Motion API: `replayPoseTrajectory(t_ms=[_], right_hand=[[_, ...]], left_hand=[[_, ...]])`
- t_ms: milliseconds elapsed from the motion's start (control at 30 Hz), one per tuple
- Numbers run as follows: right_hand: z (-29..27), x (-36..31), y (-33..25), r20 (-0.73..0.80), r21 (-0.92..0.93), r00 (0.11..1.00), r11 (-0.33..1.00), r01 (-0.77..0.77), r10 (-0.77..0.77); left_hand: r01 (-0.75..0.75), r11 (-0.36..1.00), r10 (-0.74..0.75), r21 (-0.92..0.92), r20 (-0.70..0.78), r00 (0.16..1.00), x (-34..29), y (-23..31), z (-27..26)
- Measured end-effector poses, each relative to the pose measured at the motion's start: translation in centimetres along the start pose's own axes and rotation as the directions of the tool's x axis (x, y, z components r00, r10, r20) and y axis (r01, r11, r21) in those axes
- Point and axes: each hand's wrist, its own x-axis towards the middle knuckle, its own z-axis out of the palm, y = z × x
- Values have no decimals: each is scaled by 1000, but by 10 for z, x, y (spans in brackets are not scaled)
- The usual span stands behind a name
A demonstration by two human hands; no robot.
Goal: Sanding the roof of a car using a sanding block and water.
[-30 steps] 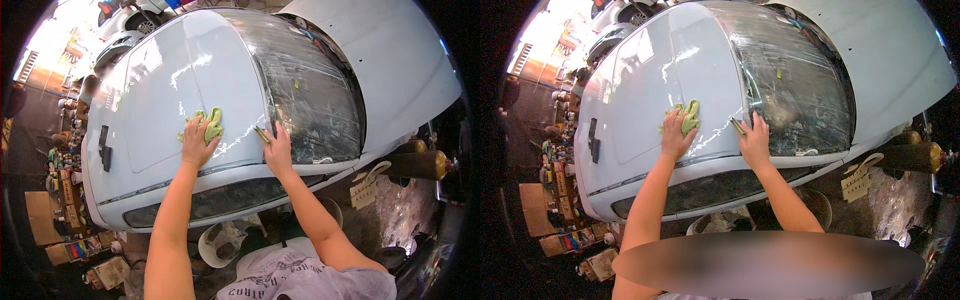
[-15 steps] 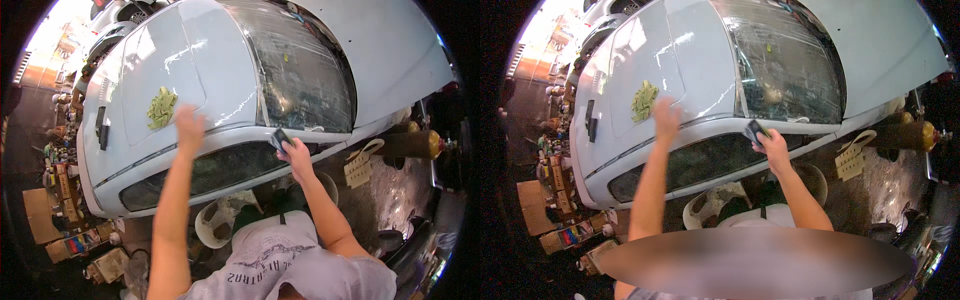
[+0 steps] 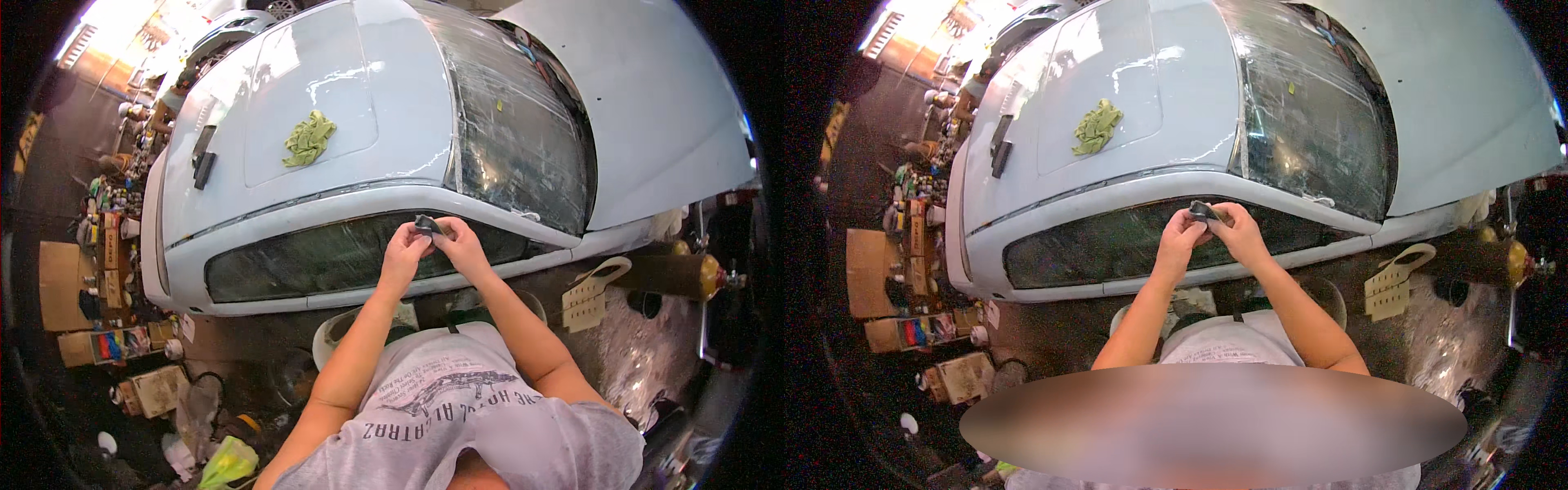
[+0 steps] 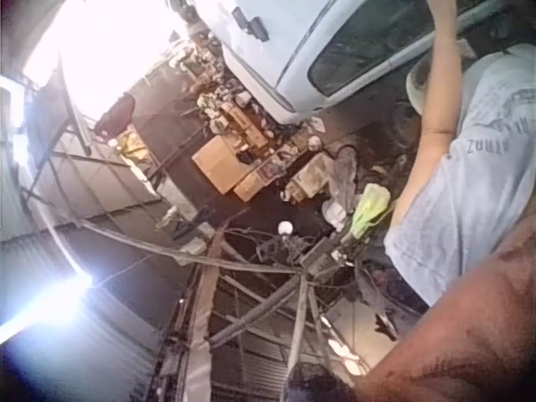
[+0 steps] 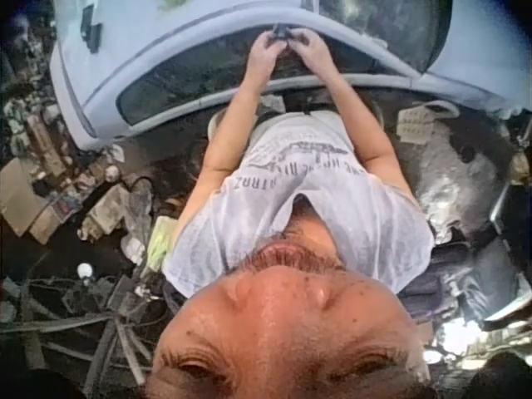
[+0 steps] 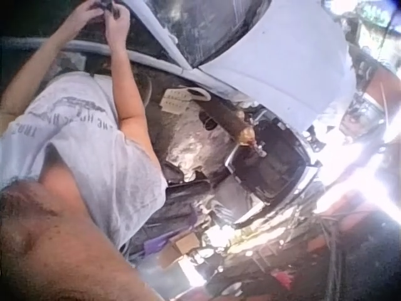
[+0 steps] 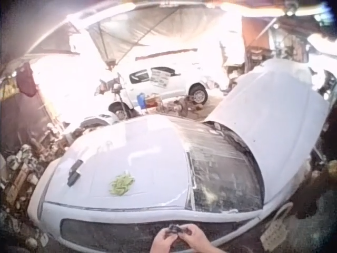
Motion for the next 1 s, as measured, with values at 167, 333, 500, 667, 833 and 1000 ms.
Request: replayPoseTrajectory(t_ms=[167, 333, 500, 667, 833, 1000], right_hand=[[-20, -17, -10, 28, -101, 994, 989, 112, -110], [-37, -33, -17, -26, 367, 976, 910, -193, 218], [-41, -51, -18, -143, 261, 976, 957, -123, 164], [-55, -60, -37, 102, -251, 978, 947, 202, -182], [-60, -44, -51, 91, -711, 755, 489, 505, -649], [-72, -27, -50, 107, -670, 742, 503, 545, -662]], left_hand=[[76, 973, -75, 220, -12, 997, -20, 2, -5], [-72, 966, 76, 249, -5, 997, -30, -7, -2], [-39, 967, 68, 250, -108, 992, -24, -9, 9], [42, 998, -39, 40, -77, 996, -11, 4, 21], [145, 955, -153, -257, -9, 988, -5, 15, 44], [165, 938, -180, -304, -21, 983, 4, 7, 44]])
